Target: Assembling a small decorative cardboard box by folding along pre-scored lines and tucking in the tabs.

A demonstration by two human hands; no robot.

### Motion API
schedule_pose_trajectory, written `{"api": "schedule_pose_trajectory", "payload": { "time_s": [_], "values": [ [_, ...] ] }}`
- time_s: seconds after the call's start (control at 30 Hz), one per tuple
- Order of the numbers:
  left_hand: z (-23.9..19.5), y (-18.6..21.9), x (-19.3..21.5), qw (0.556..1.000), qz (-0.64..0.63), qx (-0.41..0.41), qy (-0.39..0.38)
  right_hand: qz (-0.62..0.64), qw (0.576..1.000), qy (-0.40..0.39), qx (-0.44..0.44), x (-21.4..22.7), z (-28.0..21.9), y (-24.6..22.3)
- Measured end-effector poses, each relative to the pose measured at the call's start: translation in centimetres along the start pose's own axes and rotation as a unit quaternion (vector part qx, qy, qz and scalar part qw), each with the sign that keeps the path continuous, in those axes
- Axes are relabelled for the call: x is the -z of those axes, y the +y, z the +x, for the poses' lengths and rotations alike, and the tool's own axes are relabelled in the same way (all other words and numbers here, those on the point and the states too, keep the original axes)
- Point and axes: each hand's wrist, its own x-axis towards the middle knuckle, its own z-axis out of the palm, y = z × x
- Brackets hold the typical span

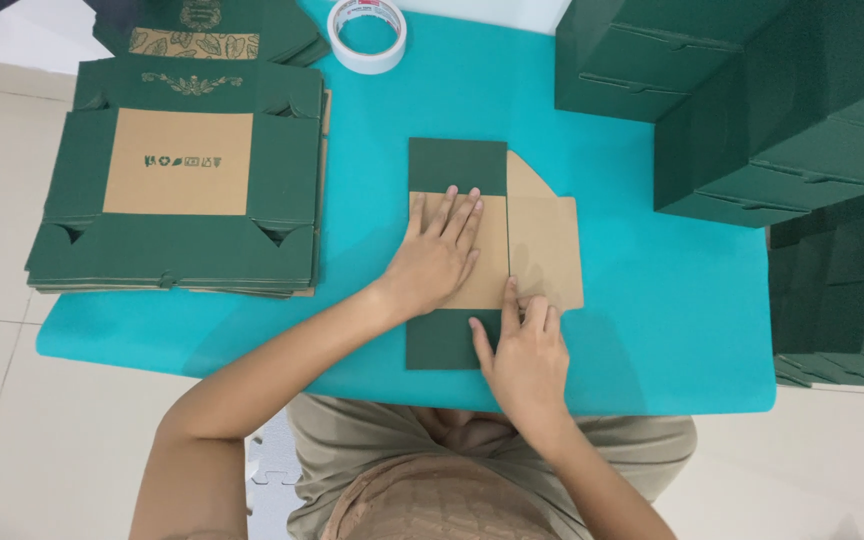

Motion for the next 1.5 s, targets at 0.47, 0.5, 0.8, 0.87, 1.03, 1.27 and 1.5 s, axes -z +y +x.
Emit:
{"api": "schedule_pose_trajectory", "payload": {
  "time_s": [0.47, 0.5, 0.8, 0.87, 1.03, 1.27, 1.5],
  "values": [
    [-1.0, -0.5, -0.8, 0.998, -0.023, -0.025, 0.047, 0.082, 0.994, 0.032, -0.071, -1.8, 5.4, 13.1],
    [-1.0, -0.5, -0.9, 0.998, -0.026, -0.027, 0.048, 0.035, 0.997, 0.006, -0.069, -2.9, 5.8, 14.5],
    [-1.0, -0.5, -1.1, 0.998, -0.028, -0.029, 0.054, 0.167, 0.981, -0.099, -0.019, -1.7, 7.6, 10.6],
    [-1.0, -0.5, -1.1, 0.998, -0.027, -0.029, 0.052, 0.184, 0.977, -0.108, -0.005, -2.3, 7.7, 10.2],
    [-0.9, -0.5, -0.9, 0.998, -0.027, -0.029, 0.048, 0.162, 0.982, -0.094, 0.031, -2.7, 7.9, 9.3],
    [-1.0, -0.5, -1.0, 0.997, -0.037, -0.033, 0.052, 0.038, 0.994, -0.005, 0.102, -2.6, 7.5, 9.7],
    [-1.0, -0.5, -0.7, 0.998, -0.036, -0.028, 0.051, 0.004, 0.996, 0.003, 0.088, -2.0, 5.1, 8.8]
  ]
}}
